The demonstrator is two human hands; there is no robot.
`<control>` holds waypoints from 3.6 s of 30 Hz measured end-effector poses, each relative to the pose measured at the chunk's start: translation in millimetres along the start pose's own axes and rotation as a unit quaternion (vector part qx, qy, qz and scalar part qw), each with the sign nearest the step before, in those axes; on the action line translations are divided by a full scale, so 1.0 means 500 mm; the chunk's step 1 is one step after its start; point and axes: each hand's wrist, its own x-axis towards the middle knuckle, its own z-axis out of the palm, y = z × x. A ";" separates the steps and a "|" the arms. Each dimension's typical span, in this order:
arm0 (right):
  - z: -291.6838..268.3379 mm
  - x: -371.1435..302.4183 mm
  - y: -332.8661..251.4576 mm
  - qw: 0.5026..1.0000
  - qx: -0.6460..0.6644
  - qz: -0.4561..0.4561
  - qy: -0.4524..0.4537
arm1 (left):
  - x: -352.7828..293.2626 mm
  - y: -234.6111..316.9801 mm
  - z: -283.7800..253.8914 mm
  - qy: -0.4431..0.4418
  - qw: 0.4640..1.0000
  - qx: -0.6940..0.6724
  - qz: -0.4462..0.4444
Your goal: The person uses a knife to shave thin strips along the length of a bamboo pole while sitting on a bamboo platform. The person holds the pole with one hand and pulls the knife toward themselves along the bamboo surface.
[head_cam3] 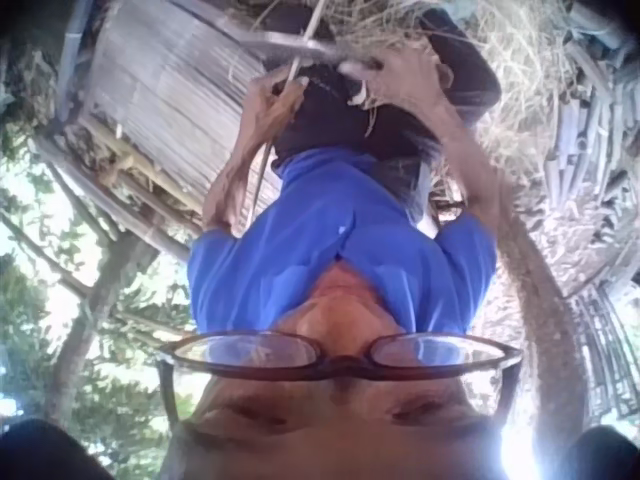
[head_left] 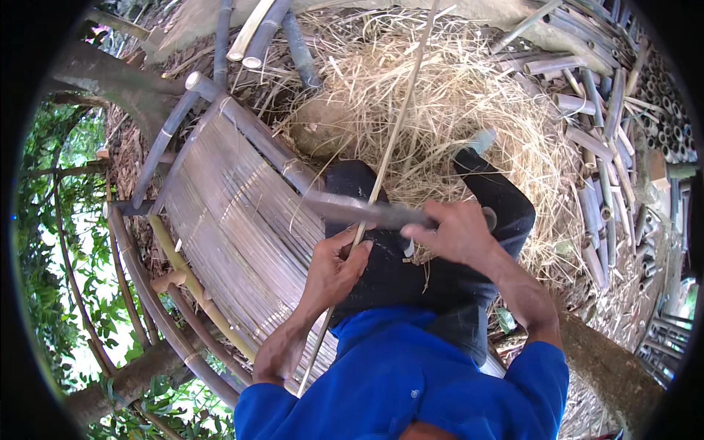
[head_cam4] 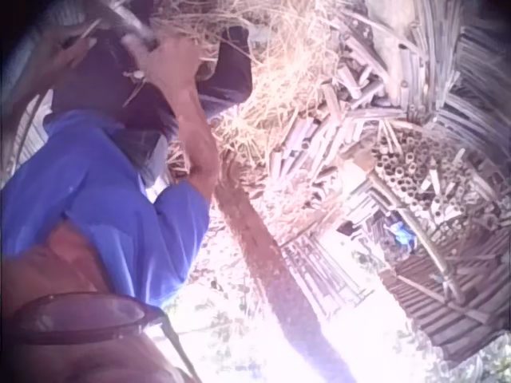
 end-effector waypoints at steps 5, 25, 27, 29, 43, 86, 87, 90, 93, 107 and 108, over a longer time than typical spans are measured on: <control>-0.012 0.050 0.091 0.996 -0.025 -0.028 0.079 | -0.033 -0.035 -0.017 0.007 0.999 0.044 0.023; 0.017 0.166 0.167 0.795 0.511 0.255 0.204 | -0.072 -0.003 -0.159 -0.050 0.960 0.275 0.011; 0.015 0.167 0.135 0.834 0.449 0.290 0.140 | -0.022 0.009 -0.102 -0.068 0.981 0.179 -0.008; 0.011 0.167 0.090 0.845 0.459 0.235 0.142 | 0.022 -0.006 -0.052 -0.082 0.984 0.159 -0.007; -0.019 0.033 0.061 0.996 0.034 0.079 -0.001 | 0.047 -0.028 0.028 0.064 0.993 0.082 0.058; -0.056 0.089 0.384 0.974 -0.063 0.179 0.123 | -0.181 -0.059 -0.061 0.039 0.978 0.202 -0.040; -0.056 0.097 0.405 0.972 -0.060 0.168 0.154 | -0.202 -0.057 -0.062 0.046 0.974 0.215 -0.053; -0.118 0.103 0.560 0.942 -0.075 0.289 0.152 | -0.247 -0.042 -0.069 0.018 0.980 0.183 -0.071; -0.206 0.031 0.703 0.871 -0.065 0.430 0.227 | -0.268 -0.050 -0.098 0.007 0.981 0.158 -0.117; 0.050 0.032 0.031 0.995 0.073 0.026 0.065 | 0.011 0.000 -0.004 0.087 0.996 -0.014 0.005; 0.054 0.023 0.014 0.997 0.055 -0.016 0.043 | 0.011 -0.003 -0.002 0.075 0.997 -0.013 -0.012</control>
